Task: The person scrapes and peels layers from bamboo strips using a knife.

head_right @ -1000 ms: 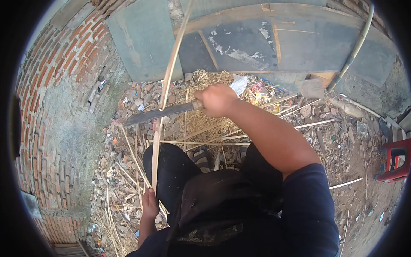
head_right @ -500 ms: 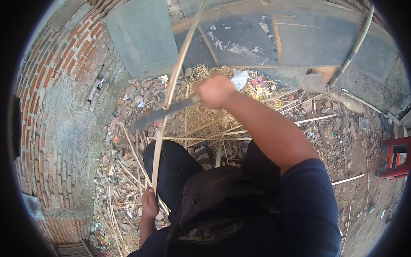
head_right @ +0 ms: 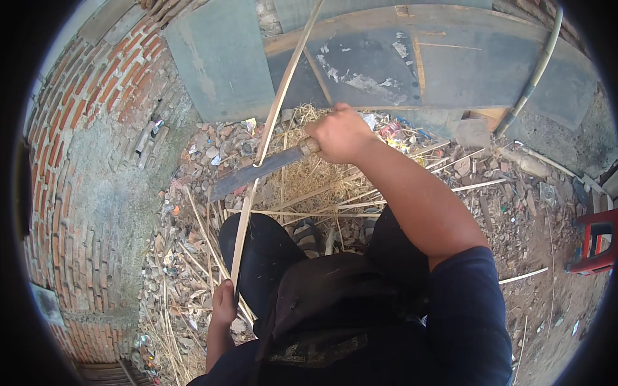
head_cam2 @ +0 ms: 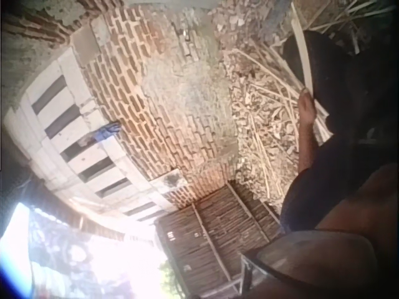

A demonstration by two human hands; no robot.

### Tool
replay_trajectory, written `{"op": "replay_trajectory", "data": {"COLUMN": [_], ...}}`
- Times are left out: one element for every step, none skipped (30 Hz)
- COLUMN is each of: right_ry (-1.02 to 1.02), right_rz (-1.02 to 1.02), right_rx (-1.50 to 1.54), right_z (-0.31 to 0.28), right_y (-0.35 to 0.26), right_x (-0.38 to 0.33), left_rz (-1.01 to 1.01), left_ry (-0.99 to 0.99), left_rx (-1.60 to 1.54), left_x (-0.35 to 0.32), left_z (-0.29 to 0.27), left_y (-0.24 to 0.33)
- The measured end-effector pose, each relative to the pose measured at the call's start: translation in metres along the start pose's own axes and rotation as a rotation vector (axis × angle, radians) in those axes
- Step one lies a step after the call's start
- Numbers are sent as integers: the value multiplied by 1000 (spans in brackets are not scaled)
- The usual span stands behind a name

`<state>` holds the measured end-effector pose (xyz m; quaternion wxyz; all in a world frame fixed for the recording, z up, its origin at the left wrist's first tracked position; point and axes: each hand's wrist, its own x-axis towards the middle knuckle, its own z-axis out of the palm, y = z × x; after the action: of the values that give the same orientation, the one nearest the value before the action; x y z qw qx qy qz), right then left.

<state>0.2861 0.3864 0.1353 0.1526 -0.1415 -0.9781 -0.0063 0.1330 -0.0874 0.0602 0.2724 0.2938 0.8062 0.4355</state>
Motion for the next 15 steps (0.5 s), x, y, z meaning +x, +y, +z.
{"op": "replay_trajectory", "data": {"right_ry": [2,-5,-14,-14,-32,-49,-131,-132,-85,-38,-37,-92,-148,-147,-113], "right_rz": [3,-1,-3,2,-69,-146,-164,-163,-238,-312,-313,-135,55,54,79], "right_rx": [-2,24,52,52,66,83,52,52,22,-8,-7,22,40,38,11], "right_z": [-1,-1,0,3,7,10,6,8,11,13,12,13,11,11,11], "right_y": [-2,-7,-12,-18,-24,-33,-45,-52,-58,-61,-51,-35,-19,-10,-1], "right_x": [0,1,1,1,0,1,2,1,2,2,7,16,19,16,15], "left_rz": [17,19,50,80,79,79,82,81,87,92,91,84,86,88,59], "left_ry": [-6,-8,23,54,50,52,50,48,36,24,26,28,21,22,6], "left_rx": [-1,1,31,62,64,85,104,104,112,120,122,146,165,164,142], "left_x": [0,-1,-3,-4,-4,-5,-4,-3,-3,-3,-3,-8,-8,-7,-5], "left_z": [0,1,4,6,6,5,5,5,4,3,1,-1,-1,-1,0], "left_y": [-1,-1,-1,0,2,7,10,12,12,13,11,6,5,7,10]}}
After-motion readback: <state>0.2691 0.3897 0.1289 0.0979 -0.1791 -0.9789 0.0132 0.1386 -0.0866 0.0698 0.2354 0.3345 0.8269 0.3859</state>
